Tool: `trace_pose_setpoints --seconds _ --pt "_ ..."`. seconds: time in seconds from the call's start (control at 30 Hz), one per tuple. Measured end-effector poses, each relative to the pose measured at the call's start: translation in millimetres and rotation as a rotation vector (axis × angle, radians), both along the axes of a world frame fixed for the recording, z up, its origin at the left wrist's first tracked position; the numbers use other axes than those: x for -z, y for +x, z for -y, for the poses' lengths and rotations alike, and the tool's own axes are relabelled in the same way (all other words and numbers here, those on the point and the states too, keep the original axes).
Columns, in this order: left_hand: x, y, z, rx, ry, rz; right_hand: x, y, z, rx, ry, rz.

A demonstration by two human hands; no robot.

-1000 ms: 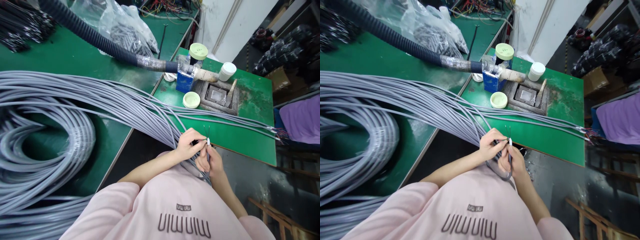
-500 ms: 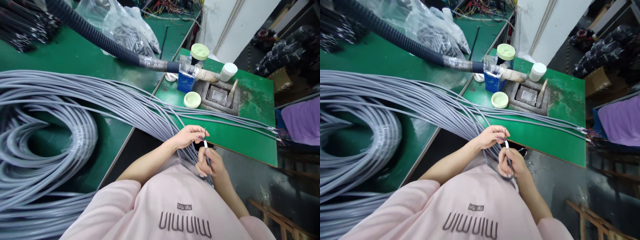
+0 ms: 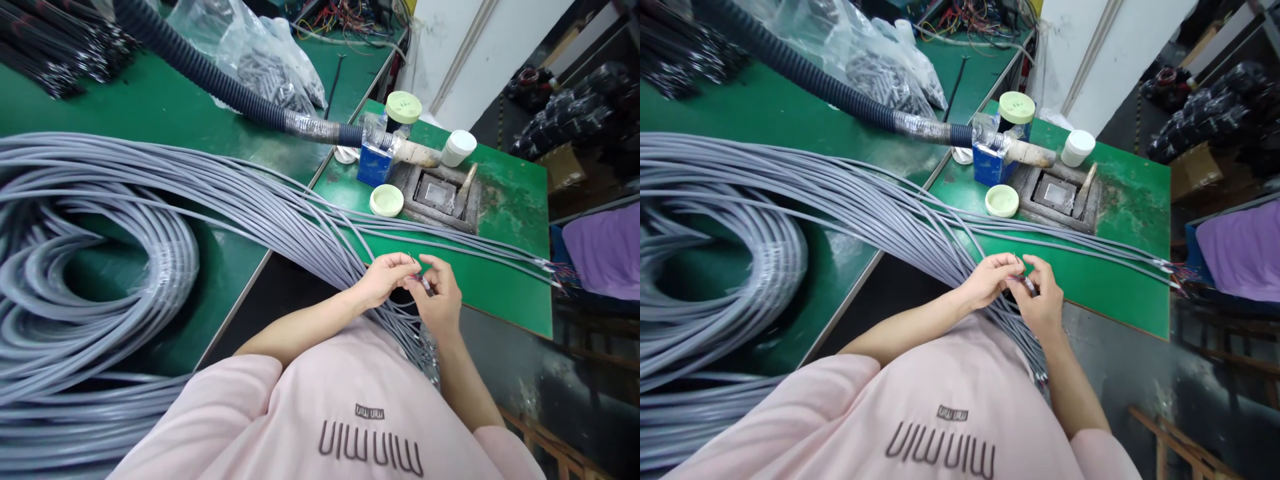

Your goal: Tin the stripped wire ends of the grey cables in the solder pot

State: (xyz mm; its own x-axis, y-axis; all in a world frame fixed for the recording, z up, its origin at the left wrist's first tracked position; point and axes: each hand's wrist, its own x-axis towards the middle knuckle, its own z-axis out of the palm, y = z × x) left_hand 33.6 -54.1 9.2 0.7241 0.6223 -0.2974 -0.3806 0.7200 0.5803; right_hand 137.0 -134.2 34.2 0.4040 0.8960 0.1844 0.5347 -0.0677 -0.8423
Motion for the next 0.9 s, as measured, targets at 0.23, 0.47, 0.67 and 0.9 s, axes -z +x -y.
trace_pose_setpoints --seconds 0.23,0.47,0.67,0.9 --pt "-0.3 6 12 -0.119 0.007 0.034 14.0 8 -5 0.109 0.106 0.197" --pt "4.8 1 3 -0.297 0.175 -0.106 13.3 17 -13 0.074 0.068 0.070" --pt "9.1 -30 -36 -0.619 0.662 -0.321 -12.3 42 -43 0.042 0.040 0.096" --pt "22.0 -41 -50 -0.587 1.394 -0.532 -34.8 56 -127 -0.206 -0.085 0.417"
